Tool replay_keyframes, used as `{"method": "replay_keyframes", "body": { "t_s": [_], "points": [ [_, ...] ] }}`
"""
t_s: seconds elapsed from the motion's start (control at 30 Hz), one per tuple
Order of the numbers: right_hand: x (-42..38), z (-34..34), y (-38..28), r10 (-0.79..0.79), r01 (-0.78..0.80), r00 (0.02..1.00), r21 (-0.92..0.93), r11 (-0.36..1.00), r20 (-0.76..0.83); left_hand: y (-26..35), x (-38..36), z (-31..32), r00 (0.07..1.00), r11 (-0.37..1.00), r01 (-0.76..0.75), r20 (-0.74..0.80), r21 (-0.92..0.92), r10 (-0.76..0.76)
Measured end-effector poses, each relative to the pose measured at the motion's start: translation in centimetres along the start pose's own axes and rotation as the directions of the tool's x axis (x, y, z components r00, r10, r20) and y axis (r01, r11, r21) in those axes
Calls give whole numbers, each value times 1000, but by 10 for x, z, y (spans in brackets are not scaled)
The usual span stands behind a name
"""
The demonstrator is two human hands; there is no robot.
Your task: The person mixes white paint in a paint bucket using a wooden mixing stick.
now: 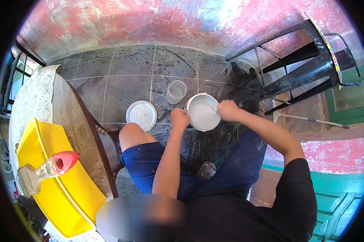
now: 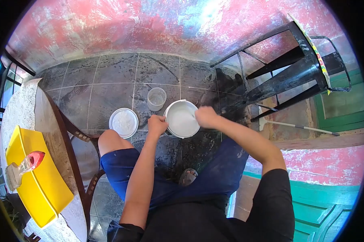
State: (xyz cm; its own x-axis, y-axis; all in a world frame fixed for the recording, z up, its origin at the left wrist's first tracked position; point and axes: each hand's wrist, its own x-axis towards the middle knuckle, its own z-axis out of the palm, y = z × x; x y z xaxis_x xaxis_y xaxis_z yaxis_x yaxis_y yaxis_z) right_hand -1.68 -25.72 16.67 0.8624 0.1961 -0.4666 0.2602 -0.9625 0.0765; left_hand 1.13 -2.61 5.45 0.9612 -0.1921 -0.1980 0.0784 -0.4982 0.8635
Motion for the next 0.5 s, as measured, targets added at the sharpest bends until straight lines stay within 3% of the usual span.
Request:
{"method": "replay_keyframes", "body": {
  "t_s": [0.1, 0.17, 0.33, 0.43, 0.5],
  "points": [
    [-20, -5, -40, -31, 24, 990, 49, 999, 140, 3, 4, -3, 997, 996, -12, 73, 92, 5],
    [-8, -11, -68, -167, 157, 985, 171, 973, 44, 4, 3, -4, 996, 996, -6, 85, 89, -2],
    [62, -5, -32, 17, 0, 981, 84, 996, -194, -3, 7, -1, 997, 995, 4, 80, 100, -12],
    [32, 1, 3, 39, -39, 997, 3, 999, -74, -6, 4, 2, 999, 999, -29, 46, 44, 27],
    [-3, -2, -11, 43, -43, 999, 56, 998, 2, 0, 2, -4, 997, 994, 18, 78, -111, -10]
  ]
}}
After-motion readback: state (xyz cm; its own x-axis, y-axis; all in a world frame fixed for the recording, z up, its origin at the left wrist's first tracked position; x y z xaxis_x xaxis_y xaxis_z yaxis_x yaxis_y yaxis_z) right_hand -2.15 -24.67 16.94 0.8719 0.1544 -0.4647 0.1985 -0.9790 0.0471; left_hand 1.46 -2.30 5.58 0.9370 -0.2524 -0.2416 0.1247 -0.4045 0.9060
